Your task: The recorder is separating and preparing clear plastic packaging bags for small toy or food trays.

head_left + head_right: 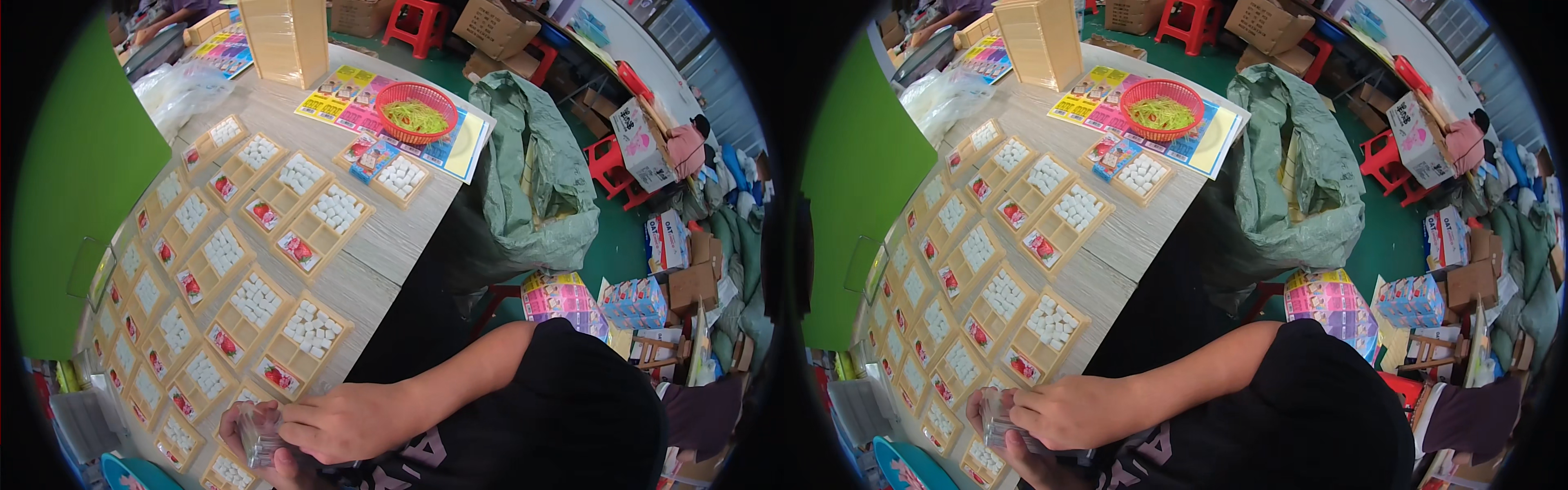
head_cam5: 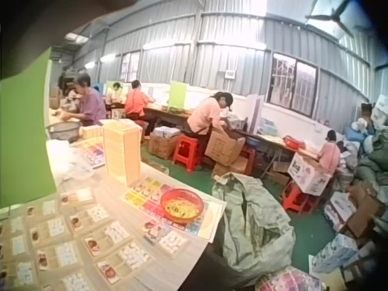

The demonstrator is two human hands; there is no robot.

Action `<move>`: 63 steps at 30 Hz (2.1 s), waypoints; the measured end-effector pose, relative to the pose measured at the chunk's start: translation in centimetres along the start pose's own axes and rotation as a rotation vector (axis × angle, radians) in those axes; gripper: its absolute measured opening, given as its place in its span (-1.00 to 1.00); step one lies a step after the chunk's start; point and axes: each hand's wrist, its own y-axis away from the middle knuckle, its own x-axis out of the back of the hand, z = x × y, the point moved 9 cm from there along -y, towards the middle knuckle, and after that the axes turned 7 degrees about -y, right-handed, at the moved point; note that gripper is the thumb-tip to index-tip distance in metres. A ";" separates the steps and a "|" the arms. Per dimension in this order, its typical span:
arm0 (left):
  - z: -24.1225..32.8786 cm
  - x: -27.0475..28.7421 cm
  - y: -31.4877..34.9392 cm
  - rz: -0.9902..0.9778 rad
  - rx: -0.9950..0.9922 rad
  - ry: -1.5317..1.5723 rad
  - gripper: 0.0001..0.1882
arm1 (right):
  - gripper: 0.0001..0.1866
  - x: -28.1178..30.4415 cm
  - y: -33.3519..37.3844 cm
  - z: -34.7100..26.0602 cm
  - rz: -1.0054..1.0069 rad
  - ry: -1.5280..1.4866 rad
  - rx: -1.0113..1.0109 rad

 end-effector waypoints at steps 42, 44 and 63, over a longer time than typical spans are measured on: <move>-0.3 2.0 1.0 0.060 -0.102 -0.021 -0.20 | -0.71 -0.4 0.2 -1.0 -0.036 -0.080 -0.038; -0.9 2.3 1.1 0.041 -0.097 -0.095 -0.20 | -0.71 -0.9 0.5 -0.5 -0.027 -0.114 -0.054; 1.1 0.7 2.7 0.073 0.008 0.355 -0.47 | -0.45 -1.8 1.1 0.5 -0.188 -0.405 -0.235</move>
